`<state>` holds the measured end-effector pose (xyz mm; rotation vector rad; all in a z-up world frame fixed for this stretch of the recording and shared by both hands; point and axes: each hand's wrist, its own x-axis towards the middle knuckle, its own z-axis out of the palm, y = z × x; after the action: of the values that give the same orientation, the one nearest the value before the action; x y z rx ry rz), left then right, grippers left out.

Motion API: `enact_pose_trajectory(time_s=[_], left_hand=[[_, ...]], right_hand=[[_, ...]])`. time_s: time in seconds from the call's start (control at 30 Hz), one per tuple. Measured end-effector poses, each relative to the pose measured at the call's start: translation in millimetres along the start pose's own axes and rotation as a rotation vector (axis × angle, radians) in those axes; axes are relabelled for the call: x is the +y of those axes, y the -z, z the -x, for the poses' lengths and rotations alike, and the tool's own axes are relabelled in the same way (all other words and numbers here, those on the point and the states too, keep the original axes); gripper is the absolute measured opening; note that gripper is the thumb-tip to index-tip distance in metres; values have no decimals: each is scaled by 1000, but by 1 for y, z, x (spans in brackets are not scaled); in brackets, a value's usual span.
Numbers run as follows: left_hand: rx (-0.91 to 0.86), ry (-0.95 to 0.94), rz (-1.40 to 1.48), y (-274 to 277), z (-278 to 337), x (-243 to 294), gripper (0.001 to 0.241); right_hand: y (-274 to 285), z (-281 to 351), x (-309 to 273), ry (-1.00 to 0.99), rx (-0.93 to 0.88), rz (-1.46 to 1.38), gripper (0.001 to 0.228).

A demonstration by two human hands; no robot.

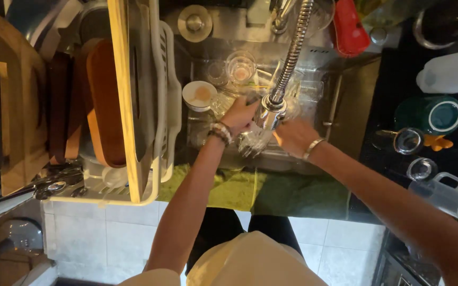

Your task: Wash glassware and bartender tools in a sink using water and a scrub brush.

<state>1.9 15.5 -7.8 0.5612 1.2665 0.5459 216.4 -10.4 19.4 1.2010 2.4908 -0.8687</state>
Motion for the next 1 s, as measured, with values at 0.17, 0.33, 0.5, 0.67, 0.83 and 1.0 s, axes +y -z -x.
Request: enact_pose_trajectory(time_s=[0.17,0.33,0.5,0.67,0.83,1.0], left_hand=[[-3,-196,23,-4,-20,-35,33],[-245,-720,64,-4,2,-4,49],[87,-236,-41,7,20,25,53],[172,-456,-144,-20,52,8,71],[335,-529,-100,-40,53,-92,57],[311,-122,522,-48,47,-149,51]], right_hand=[[-53,5,40,-119,73,-709,19],[-52,41,55,-460,339,-1054,21],[-47,63,67,-782,606,-1377,31],[-122,87,166,-843,996,-869,43],[1,70,61,-856,710,-1440,28],[-82,3,-10,-402,562,-2209,20]])
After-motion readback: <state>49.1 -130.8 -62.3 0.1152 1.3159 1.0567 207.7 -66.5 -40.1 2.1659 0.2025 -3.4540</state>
